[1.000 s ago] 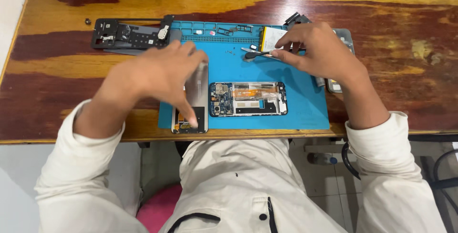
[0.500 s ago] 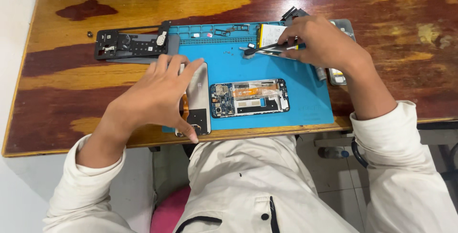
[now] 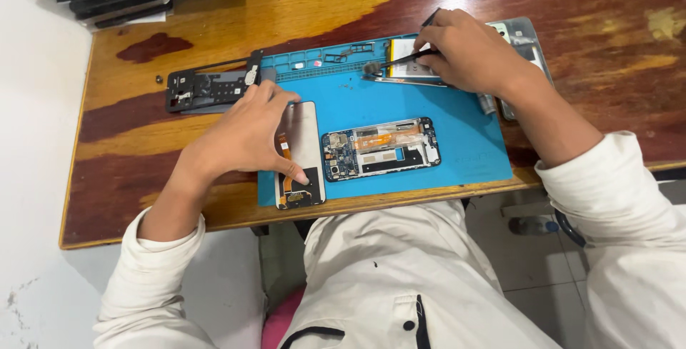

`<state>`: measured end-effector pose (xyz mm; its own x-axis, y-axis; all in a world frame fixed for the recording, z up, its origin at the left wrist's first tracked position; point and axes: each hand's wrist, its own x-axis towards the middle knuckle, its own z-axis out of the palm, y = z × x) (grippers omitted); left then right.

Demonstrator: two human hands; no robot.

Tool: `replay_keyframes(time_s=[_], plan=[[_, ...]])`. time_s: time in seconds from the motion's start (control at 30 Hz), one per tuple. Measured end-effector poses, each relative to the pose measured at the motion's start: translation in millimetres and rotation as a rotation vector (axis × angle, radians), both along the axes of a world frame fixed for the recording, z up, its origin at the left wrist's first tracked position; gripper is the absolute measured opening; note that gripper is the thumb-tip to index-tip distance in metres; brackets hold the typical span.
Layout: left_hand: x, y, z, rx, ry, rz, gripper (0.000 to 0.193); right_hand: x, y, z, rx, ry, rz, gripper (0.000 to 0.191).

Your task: The person disassembles a smartphone on a blue mat, removes the battery, and uses a screwdriver and tweezers to manipulate internal components. They then reassemble the phone by placing the battery back and securing parts with screws.

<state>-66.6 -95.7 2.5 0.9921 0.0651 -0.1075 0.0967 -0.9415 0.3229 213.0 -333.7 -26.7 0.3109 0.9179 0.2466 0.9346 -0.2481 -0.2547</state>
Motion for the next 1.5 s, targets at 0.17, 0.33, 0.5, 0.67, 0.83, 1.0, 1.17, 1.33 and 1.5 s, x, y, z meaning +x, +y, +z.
replay_keyframes(time_s=[0.17, 0.33, 0.5, 0.67, 0.83, 1.0, 1.17, 1.33, 1.5], plan=[[12.6, 1.2, -3.8, 0.018, 0.068, 0.050, 0.118, 6.8, -0.1, -8.7, 0.039, -0.027, 0.021, 0.022], [25.9, 3.4, -7.8, 0.047, 0.077, 0.013, 0.120, 9.8, -1.1, -12.4, 0.106, -0.150, 0.071, 0.017], [30.5, 1.2, -2.5, 0.052, 0.156, 0.047, 0.100, 10.8, -3.4, -6.3, 0.089, -0.140, 0.029, 0.015], [19.4, -8.5, 12.3, 0.004, 0.038, -0.019, 0.126, 13.0, -8.6, 0.7, 0.122, -0.077, 0.048, 0.013], [4.8, -26.4, 13.5, 0.042, 0.031, -0.181, 0.159, 12.2, -9.9, 2.2, 0.123, 0.007, 0.064, 0.016], [-13.7, -43.4, 12.3, 0.082, -0.096, -0.177, 0.145, 13.4, -9.8, 2.0, 0.134, -0.023, 0.097, 0.015], [-27.9, -49.0, 17.4, 0.079, -0.046, -0.131, 0.136, 11.6, -10.5, 3.5, 0.160, 0.008, 0.133, 0.016], [-31.7, -35.3, 24.8, -0.128, -0.136, -0.187, 0.108, 9.5, -6.5, 9.3, 0.186, 0.078, 0.159, 0.011], [-36.5, 3.6, 37.4, -0.267, -0.178, -0.195, 0.062, 5.7, -4.4, 11.2, 0.194, 0.185, 0.143, 0.012]])
